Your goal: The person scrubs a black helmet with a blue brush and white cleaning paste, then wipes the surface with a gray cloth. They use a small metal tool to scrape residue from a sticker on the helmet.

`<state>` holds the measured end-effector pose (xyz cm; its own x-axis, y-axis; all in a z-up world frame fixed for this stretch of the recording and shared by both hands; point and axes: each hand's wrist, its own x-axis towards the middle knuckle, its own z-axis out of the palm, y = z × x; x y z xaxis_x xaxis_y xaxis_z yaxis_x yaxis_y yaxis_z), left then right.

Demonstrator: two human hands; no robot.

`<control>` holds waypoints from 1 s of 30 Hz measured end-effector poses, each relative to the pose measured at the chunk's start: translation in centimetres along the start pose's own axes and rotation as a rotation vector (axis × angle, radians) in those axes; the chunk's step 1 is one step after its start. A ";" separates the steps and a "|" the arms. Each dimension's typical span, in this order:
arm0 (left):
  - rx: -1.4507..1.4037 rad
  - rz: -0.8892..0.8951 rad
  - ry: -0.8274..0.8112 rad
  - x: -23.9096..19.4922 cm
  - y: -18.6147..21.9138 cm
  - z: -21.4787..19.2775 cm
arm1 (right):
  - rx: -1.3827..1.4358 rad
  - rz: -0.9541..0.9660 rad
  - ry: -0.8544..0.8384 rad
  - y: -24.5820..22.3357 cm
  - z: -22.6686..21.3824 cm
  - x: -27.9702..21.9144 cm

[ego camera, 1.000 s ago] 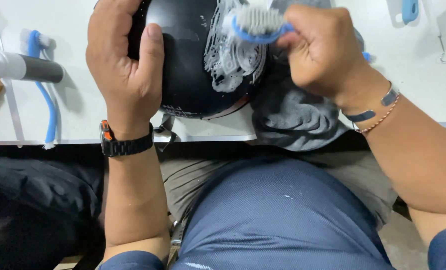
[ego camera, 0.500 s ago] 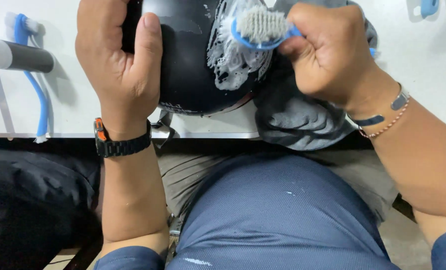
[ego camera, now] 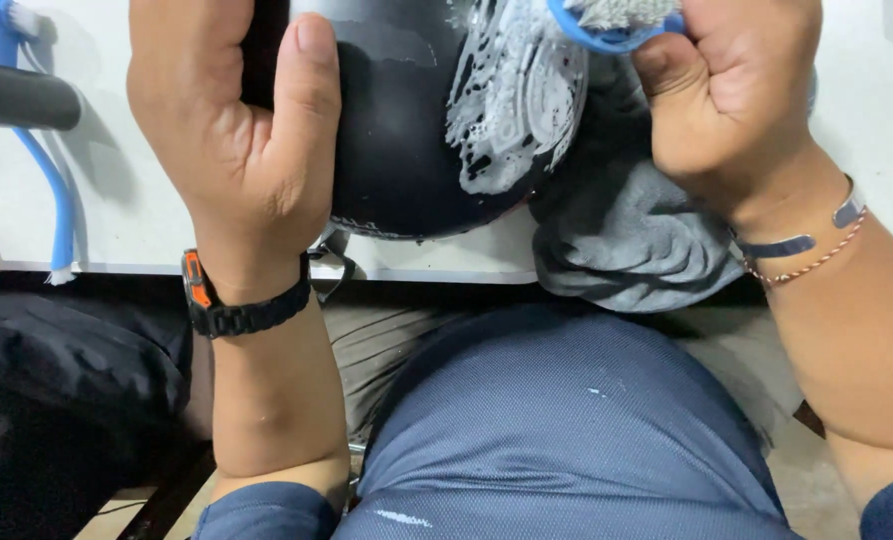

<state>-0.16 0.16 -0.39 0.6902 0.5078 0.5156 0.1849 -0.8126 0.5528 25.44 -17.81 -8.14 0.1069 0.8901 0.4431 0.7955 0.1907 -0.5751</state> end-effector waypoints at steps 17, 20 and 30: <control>0.093 -0.030 -0.094 0.7 0.2 -0.8 | 0.015 0.156 0.104 0.1 1.5 -1.0; 0.130 -0.086 -0.146 1.3 0.7 -0.7 | 0.065 0.106 0.112 0.0 1.4 -0.4; 0.113 -0.068 -0.085 1.8 1.4 -0.4 | 0.721 0.324 0.335 -1.4 -4.7 1.9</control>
<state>1.07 0.03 1.63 0.7289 0.5410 0.4196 0.3074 -0.8063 0.5054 27.28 -18.36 -3.29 0.5241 0.7985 0.2962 0.1337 0.2663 -0.9546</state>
